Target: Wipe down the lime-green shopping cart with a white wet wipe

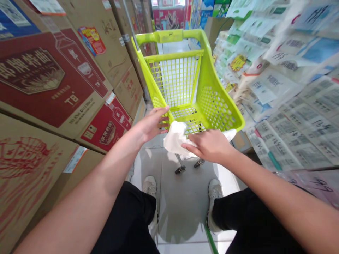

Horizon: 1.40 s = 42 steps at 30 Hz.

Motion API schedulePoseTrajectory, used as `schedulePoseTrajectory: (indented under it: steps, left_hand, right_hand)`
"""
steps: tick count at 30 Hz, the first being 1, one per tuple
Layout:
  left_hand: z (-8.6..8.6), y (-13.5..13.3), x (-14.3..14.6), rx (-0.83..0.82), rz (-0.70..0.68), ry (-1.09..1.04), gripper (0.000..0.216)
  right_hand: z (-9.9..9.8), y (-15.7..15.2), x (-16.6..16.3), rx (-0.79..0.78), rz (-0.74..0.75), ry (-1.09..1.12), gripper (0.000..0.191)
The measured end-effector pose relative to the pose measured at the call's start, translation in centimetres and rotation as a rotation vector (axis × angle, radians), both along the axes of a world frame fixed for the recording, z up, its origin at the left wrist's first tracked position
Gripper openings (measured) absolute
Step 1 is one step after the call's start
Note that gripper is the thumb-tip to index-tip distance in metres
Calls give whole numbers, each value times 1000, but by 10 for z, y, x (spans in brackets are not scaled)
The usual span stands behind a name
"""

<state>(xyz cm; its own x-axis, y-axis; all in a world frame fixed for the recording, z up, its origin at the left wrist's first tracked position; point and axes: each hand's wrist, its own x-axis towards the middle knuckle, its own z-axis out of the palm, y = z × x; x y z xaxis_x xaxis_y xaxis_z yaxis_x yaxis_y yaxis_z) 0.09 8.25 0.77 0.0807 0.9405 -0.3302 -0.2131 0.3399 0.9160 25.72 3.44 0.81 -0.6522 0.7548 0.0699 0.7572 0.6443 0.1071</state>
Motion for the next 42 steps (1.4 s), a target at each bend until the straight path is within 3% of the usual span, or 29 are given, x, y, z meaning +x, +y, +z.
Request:
schedulePoseTrajectory:
  steps: [4, 10, 17, 20, 22, 26, 27, 29, 35, 42]
  left_hand:
    - [2, -1, 8, -26, -1, 11, 70]
    - [5, -18, 49, -26, 49, -70, 68]
    - [7, -42, 93, -66, 59, -288, 58]
    - [2, -41, 94, -12, 54, -155, 53]
    - [-1, -33, 84, 192, 100, 150, 47]
    - [-2, -15, 40, 863, 233, 995, 52]
    - [-1, -12, 27, 943, 235, 1135, 56]
    - [0, -9, 2, 951, 234, 1322, 66]
    - [0, -17, -48, 802, 252, 1505, 78]
    - [5, -15, -81, 1004, 330, 1417, 67]
  right_hand:
    - [-9, 13, 49, 25, 63, 74, 75]
    - [-29, 56, 114, 188, -59, 245, 64]
    - [-15, 86, 148, 190, -149, 334, 45]
    - [-6, 77, 146, 225, -171, 349, 51]
    - [-2, 67, 140, 169, -106, 304, 55]
    - [-4, 57, 130, 43, -20, 181, 55]
    - [-5, 58, 129, 38, -25, 168, 54]
    - [-8, 63, 128, 42, -40, 168, 52]
    - [-9, 67, 127, 73, -46, 223, 47]
    - [-2, 66, 128, 45, 50, 263, 52]
